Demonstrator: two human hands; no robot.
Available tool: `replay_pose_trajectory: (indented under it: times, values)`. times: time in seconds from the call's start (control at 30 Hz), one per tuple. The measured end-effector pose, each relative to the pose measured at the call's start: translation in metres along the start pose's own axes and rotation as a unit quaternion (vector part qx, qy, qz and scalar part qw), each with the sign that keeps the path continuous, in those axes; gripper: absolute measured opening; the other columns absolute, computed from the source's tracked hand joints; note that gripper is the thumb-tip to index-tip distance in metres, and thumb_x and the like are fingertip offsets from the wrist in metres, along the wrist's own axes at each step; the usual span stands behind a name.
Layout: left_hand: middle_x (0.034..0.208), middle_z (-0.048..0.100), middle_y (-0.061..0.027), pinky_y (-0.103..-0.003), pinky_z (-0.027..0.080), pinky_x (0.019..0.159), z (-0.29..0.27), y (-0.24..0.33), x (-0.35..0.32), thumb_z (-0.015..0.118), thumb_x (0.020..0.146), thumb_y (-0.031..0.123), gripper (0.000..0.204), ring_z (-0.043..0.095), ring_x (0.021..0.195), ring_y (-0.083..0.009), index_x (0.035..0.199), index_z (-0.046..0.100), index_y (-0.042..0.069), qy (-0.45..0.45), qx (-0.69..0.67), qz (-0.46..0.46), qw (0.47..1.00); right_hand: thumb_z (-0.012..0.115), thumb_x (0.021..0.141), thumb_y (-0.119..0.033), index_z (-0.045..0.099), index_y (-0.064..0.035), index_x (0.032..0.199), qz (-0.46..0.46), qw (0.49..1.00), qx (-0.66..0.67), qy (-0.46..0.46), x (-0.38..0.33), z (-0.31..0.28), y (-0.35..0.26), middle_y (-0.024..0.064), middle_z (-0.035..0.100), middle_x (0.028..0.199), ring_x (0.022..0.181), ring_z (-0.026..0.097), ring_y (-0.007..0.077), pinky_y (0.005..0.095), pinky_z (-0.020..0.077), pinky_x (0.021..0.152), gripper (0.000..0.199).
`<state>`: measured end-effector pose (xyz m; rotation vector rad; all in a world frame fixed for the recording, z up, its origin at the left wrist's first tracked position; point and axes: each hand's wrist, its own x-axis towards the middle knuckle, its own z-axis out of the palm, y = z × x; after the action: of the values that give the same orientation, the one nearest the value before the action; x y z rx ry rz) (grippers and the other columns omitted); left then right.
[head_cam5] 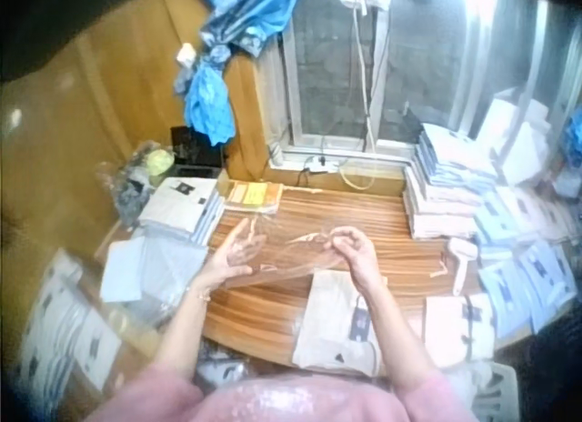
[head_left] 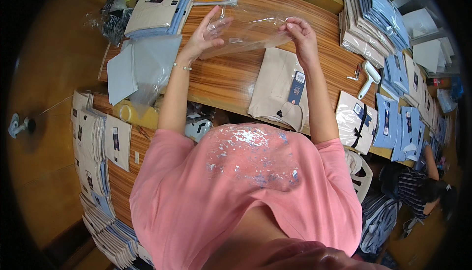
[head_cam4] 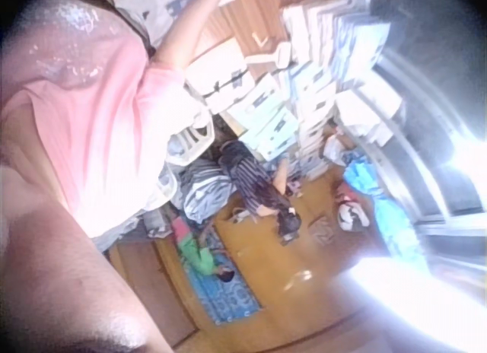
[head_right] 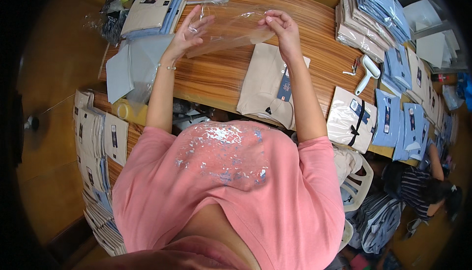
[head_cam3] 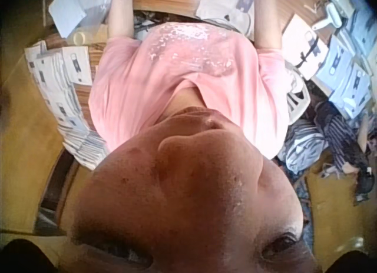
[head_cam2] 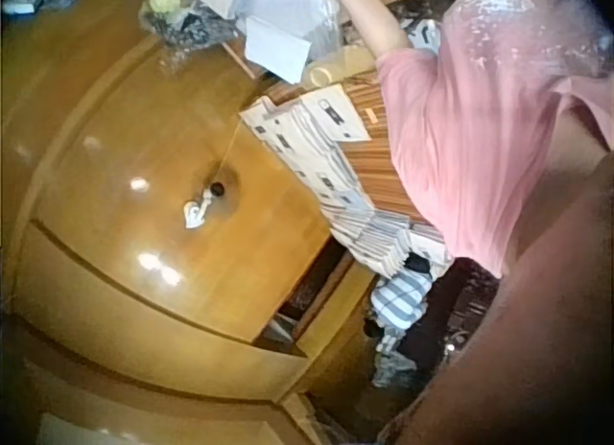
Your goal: The person folds a shirt and places it into a clear plastic bag, then unfolds another shirt to prepare for the next one.
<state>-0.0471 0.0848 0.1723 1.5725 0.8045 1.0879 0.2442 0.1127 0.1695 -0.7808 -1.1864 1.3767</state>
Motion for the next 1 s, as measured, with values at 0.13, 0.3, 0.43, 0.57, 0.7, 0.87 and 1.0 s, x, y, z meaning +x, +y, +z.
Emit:
replay_pose_trajectory:
  times: [0.13,0.3,0.43,0.57,0.7,0.87,1.0]
  values:
    - [0.123,0.054,-0.0166,-0.037,0.043,0.092,-0.006,0.008,0.011,0.066,0.083,0.025,0.072,0.053,0.112,-0.0229,0.140,0.023,0.010,0.066,-0.134,-0.022,0.989,0.055,0.089,-0.014,0.057,-0.0029,0.102,0.010,0.996,-0.060,-0.065,-0.001,0.006,-0.009,0.0081,0.065,0.087,0.082,0.061,0.0142,0.0267,0.0439,0.078,0.017]
    - [0.105,0.062,-0.0174,-0.025,0.051,0.072,-0.012,0.020,0.028,0.060,0.087,0.009,0.048,0.064,0.081,-0.0155,0.128,0.035,0.005,0.184,-0.049,0.006,0.982,0.054,0.090,-0.016,0.059,-0.0014,0.101,0.011,0.994,-0.059,-0.094,-0.001,0.009,-0.015,0.0076,0.065,0.087,0.082,0.060,0.0142,0.0274,0.0435,0.079,0.018]
    - [0.100,0.063,-0.0164,-0.024,0.053,0.066,-0.010,0.026,0.027,0.060,0.085,0.003,0.042,0.064,0.075,-0.0166,0.120,0.037,0.003,0.227,-0.041,0.059,0.971,0.057,0.088,-0.010,0.060,0.0002,0.100,-0.048,0.995,-0.083,0.021,-0.001,0.009,-0.012,0.0083,0.065,0.087,0.081,0.060,0.0138,0.0263,0.0457,0.077,0.016]
    - [0.096,0.064,-0.0146,-0.025,0.053,0.067,-0.005,0.038,0.027,0.060,0.085,0.003,0.038,0.065,0.077,-0.0186,0.118,0.040,0.001,0.201,-0.012,0.100,0.974,0.061,0.083,0.000,0.059,0.0008,0.101,-0.095,0.993,-0.012,0.067,0.001,0.008,-0.014,0.0094,0.064,0.087,0.078,0.060,0.0121,0.0239,0.0486,0.072,0.018]
    - [0.095,0.065,-0.0132,-0.024,0.053,0.068,-0.009,0.043,0.028,0.058,0.086,0.002,0.028,0.066,0.079,-0.0189,0.113,0.053,-0.003,0.178,0.067,0.085,0.978,0.061,0.082,0.002,0.056,0.0024,0.105,-0.151,0.985,0.027,0.082,-0.004,0.013,-0.023,0.0093,0.063,0.087,0.074,0.058,0.0113,0.0236,0.0508,0.065,0.023]
    - [0.094,0.066,-0.0137,-0.023,0.053,0.068,-0.009,0.050,0.027,0.058,0.086,0.004,0.025,0.066,0.079,-0.0170,0.110,0.060,-0.002,0.205,0.065,0.055,0.975,0.059,0.083,0.001,0.055,0.0031,0.107,-0.155,0.985,-0.032,0.066,-0.008,0.011,-0.033,0.0089,0.062,0.086,0.072,0.058,0.0106,0.0234,0.0502,0.062,0.024]
    - [0.094,0.067,-0.0142,-0.022,0.052,0.067,-0.010,0.051,0.029,0.059,0.086,0.004,0.026,0.066,0.079,-0.0158,0.111,0.060,-0.002,0.202,0.078,0.050,0.975,0.059,0.085,-0.005,0.056,0.0013,0.110,-0.106,0.990,-0.056,0.068,-0.003,-0.001,-0.029,0.0092,0.064,0.083,0.071,0.060,0.0128,0.0240,0.0482,0.066,0.025]
